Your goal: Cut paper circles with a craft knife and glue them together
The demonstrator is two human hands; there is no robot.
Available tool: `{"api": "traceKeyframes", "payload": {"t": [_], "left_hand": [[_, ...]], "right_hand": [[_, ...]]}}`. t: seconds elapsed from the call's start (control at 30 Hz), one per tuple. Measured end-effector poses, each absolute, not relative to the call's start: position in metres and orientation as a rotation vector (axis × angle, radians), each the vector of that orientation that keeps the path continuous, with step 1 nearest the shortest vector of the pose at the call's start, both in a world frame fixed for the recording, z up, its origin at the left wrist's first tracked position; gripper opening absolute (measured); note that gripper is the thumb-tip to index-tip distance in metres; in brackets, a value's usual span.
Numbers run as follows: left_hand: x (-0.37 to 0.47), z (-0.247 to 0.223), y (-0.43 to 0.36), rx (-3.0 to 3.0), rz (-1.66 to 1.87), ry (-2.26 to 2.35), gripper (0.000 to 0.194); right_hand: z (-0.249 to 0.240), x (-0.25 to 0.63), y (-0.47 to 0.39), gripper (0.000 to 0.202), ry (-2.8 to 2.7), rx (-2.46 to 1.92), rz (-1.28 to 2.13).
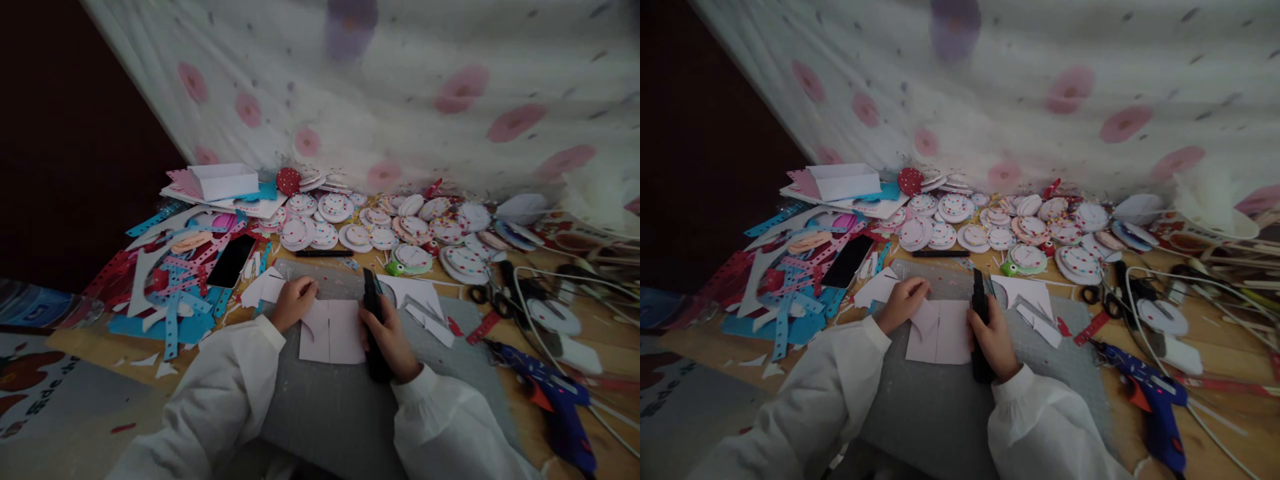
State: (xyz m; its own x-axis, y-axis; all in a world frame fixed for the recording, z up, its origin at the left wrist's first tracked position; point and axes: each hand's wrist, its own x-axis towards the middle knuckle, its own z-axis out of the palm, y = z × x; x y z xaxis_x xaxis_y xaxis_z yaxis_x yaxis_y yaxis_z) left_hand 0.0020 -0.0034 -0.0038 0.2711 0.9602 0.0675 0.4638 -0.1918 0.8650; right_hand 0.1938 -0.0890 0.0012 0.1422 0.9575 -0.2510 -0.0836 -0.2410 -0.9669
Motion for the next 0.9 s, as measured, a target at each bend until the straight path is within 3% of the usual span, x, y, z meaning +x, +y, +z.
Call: {"api": "traceKeyframes", "payload": {"t": [0.9], "left_hand": [[0.005, 0.001, -0.009, 1.768, 0.857, 1.391, 0.025]], "right_hand": [[0.004, 0.193, -0.107, 0.030, -0.656, -1.289, 1.364]]}}
